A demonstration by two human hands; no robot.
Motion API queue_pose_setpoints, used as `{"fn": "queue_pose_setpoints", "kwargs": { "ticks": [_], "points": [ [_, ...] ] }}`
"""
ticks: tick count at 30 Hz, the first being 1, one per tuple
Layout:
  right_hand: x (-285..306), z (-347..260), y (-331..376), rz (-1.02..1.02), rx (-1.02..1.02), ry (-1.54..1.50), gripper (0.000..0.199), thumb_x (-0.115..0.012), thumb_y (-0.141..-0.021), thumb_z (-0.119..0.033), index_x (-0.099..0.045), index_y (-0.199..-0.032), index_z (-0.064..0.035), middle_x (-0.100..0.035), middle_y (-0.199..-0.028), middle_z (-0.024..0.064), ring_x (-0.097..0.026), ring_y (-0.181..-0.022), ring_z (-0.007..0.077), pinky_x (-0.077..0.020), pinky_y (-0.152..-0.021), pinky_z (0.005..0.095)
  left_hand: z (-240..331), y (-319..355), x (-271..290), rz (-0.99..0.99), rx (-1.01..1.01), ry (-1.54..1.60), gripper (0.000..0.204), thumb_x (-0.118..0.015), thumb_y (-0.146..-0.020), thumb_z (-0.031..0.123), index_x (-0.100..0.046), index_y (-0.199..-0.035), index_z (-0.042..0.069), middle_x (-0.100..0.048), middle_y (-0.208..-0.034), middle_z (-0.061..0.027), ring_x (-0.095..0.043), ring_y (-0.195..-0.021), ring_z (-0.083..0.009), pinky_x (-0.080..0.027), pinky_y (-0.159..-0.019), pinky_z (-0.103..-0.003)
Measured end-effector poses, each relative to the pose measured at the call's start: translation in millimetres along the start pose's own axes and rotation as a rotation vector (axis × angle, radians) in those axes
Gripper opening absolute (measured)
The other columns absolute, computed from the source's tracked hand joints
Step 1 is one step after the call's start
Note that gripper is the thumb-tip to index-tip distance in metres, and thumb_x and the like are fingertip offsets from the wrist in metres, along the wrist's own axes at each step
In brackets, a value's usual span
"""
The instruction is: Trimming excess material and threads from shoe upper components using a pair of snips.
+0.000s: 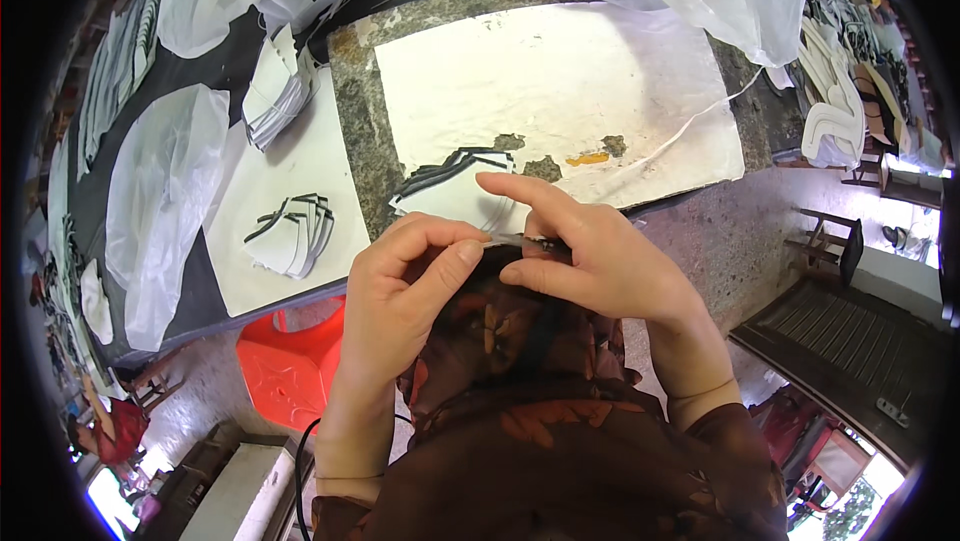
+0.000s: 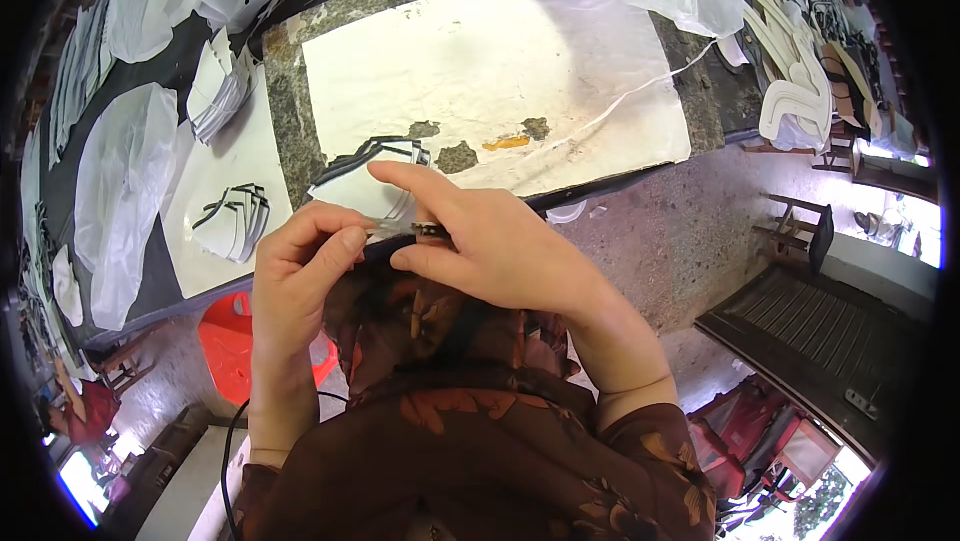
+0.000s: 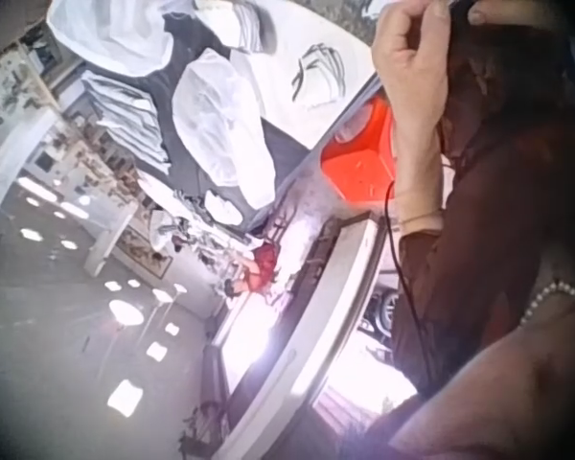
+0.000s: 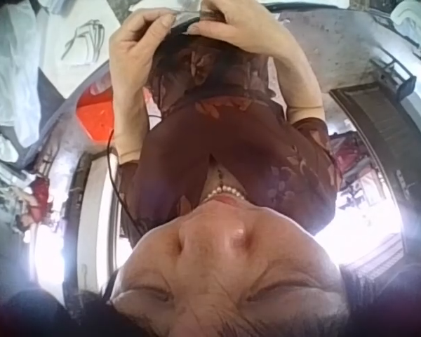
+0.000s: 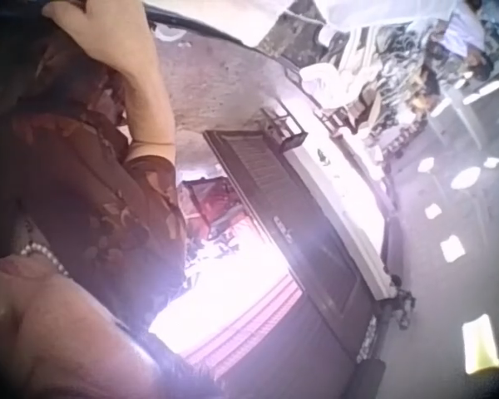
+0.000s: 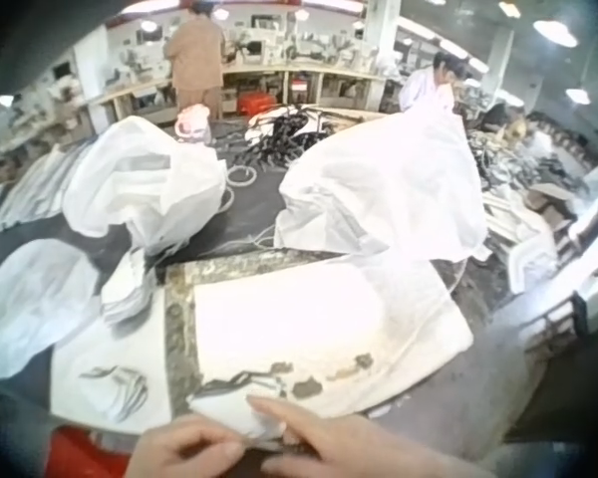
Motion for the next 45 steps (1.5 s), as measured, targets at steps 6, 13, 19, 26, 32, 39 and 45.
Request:
{"fn": "queue_pose_setpoints", "kwargs": {
  "ticks": [6, 13, 19, 26, 32, 39, 45],
  "points": [
    [-5.1, 8.7, -7.2, 0.013, -0.089, -0.344, 0.034, -0.069, -0.099, -0.021, -0.066, -0.128, -0.0034, -0.072, -0.089, 0.0108, -0.069, -0.081, 0.0178, -0.0530, -0.074, 0.0316, -15.8, 2.8, 9.7, 0.055, 0.035, 0.100, 0.010, -0.072, -0.100, 0.010, -0.072, -0.101, 0.000, -0.065, -0.097, 0.0004, -0.059, -0.086, -0.0047, -0.047, -0.077, -0.020],
    [-16.5, 0.1, -21.4, 0.034, -0.057, -0.309, 0.018, -0.078, -0.093, -0.012, -0.074, -0.106, 0.0007, -0.071, -0.091, 0.0028, -0.063, -0.086, 0.0088, -0.0504, -0.078, 0.0255, -23.9, 9.8, 15.3, 0.079, 0.028, 0.164, 0.006, -0.072, -0.099, 0.005, -0.072, -0.102, 0.000, -0.062, -0.095, 0.0010, -0.057, -0.084, -0.0048, -0.046, -0.074, -0.020],
    [-19.9, 0.0, -32.8, 0.029, -0.167, -0.447, 0.014, -0.079, -0.092, -0.011, -0.073, -0.100, -0.0006, -0.068, -0.089, 0.0007, -0.060, -0.083, 0.0077, -0.0480, -0.074, 0.0248, -26.1, 8.3, 20.0, 0.087, -0.122, 0.038, 0.004, -0.074, -0.097, 0.004, -0.073, -0.100, 0.001, -0.065, -0.091, -0.0023, -0.060, -0.080, -0.0087, -0.047, -0.073, -0.023],
    [-14.4, -1.5, -44.2, 0.091, -0.092, -0.263, 0.016, -0.076, -0.093, -0.013, -0.071, -0.098, 0.0003, -0.069, -0.091, 0.0057, -0.064, -0.083, 0.0121, -0.0513, -0.075, 0.0278, -32.4, 2.9, 25.5, 0.179, -0.258, -0.074, 0.008, -0.078, -0.091, 0.004, -0.075, -0.098, 0.002, -0.069, -0.088, -0.0057, -0.064, -0.076, -0.0183, -0.050, -0.071, -0.028],
    [-16.3, -5.2, -55.0, 0.241, -0.026, -0.164, 0.014, -0.075, -0.092, -0.013, -0.069, -0.098, -0.0017, -0.067, -0.088, 0.0102, -0.065, -0.080, 0.0231, -0.0514, -0.072, 0.0338, -36.9, 2.8, 34.1, 0.315, -0.555, -0.590, 0.012, -0.079, -0.088, 0.003, -0.076, -0.100, 0.005, -0.072, -0.090, -0.0079, -0.066, -0.079, -0.0247, -0.052, -0.071, -0.033],
    [-28.5, -10.0, -76.4, 0.258, 0.041, 0.049, 0.019, -0.075, -0.091, -0.018, -0.068, -0.098, -0.0017, -0.066, -0.087, 0.0144, -0.065, -0.080, 0.0335, -0.0514, -0.071, 0.0386, -53.9, -4.9, 50.6, 0.477, -0.029, 0.028, 0.010, -0.074, -0.094, 0.002, -0.074, -0.103, 0.001, -0.063, -0.086, 0.0001, -0.053, -0.075, -0.0060, -0.043, -0.068, -0.021],
    [-28.5, -8.9, -76.5, 0.279, 0.039, 0.043, 0.018, -0.074, -0.091, -0.018, -0.068, -0.097, -0.0018, -0.066, -0.087, 0.0143, -0.066, -0.079, 0.0343, -0.0517, -0.070, 0.0400, -43.6, -13.8, 53.5, 0.330, -0.070, -0.119, 0.013, -0.072, -0.094, 0.000, -0.075, -0.107, 0.001, -0.056, -0.088, 0.0008, -0.048, -0.074, -0.0067, -0.039, -0.067, -0.021]
  ]
}}
Point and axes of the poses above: each hand's wrist, its own y-axis away from the middle knuckle, its own x-axis out of the back of the hand, z = x × y, the point moved 4 cm from there along -y, towards the middle knuckle
